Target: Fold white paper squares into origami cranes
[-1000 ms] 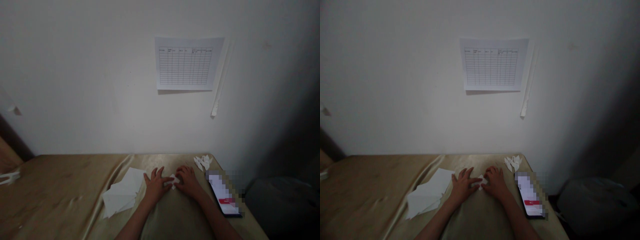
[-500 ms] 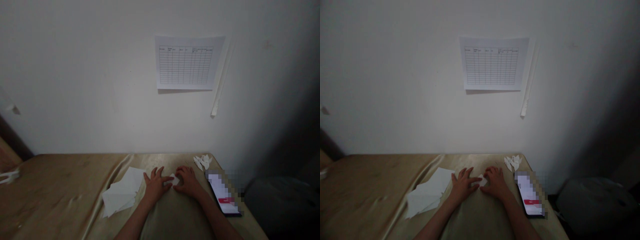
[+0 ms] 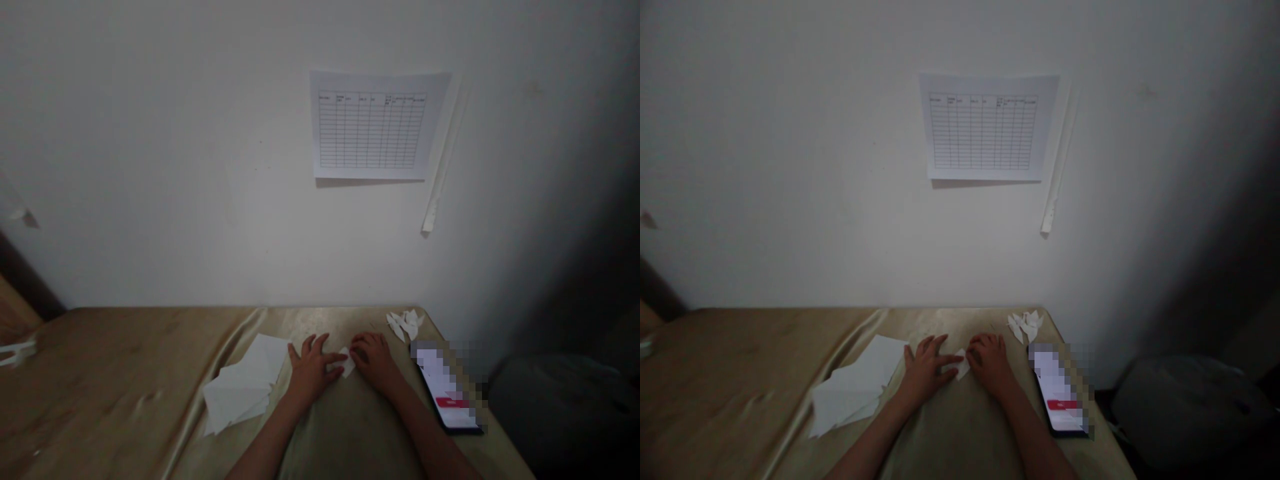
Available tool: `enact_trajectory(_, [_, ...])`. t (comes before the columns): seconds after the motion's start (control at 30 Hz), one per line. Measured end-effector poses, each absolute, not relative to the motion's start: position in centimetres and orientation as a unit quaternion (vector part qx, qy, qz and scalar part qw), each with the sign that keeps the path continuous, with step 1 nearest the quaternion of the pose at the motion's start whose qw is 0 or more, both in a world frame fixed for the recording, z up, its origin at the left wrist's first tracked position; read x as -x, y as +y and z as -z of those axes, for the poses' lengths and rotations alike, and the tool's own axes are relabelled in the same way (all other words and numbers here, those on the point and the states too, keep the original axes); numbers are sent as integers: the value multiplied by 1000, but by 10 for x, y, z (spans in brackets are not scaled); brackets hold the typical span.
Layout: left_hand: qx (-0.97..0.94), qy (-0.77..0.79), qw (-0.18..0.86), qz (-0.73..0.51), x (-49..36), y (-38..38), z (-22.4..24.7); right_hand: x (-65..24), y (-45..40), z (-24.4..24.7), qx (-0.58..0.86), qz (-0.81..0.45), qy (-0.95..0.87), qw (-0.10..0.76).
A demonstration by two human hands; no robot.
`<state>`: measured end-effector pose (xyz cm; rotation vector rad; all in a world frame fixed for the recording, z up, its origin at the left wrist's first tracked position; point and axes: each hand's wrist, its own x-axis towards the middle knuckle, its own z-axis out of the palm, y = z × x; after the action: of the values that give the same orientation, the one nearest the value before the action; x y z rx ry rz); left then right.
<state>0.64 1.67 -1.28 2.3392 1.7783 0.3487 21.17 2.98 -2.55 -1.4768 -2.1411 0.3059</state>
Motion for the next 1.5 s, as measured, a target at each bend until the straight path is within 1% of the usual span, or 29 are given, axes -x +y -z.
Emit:
enact_trajectory(0.3, [-777,609,97,-125,-7,17,10,-207,40,25,569,-114,-776,247])
enact_trajectory(0.63, [-770,616,111,-119,-6,18,11,-213,33,22,545,-159,-785,250])
enact_trajectory(0.97, [-773,612,130,-102,-4,17,7,-215,23,17,535,-162,-792,244])
enact_trajectory(1.13, [-772,615,126,-106,-4,18,9,-217,28,24,535,-178,-779,274])
enact_trajectory(1.27, [-771,617,127,-93,-4,17,7,-216,31,28,543,-164,-769,295])
enact_trajectory(1.5, [-770,618,127,-97,-5,17,6,-207,37,31,561,-116,-769,282])
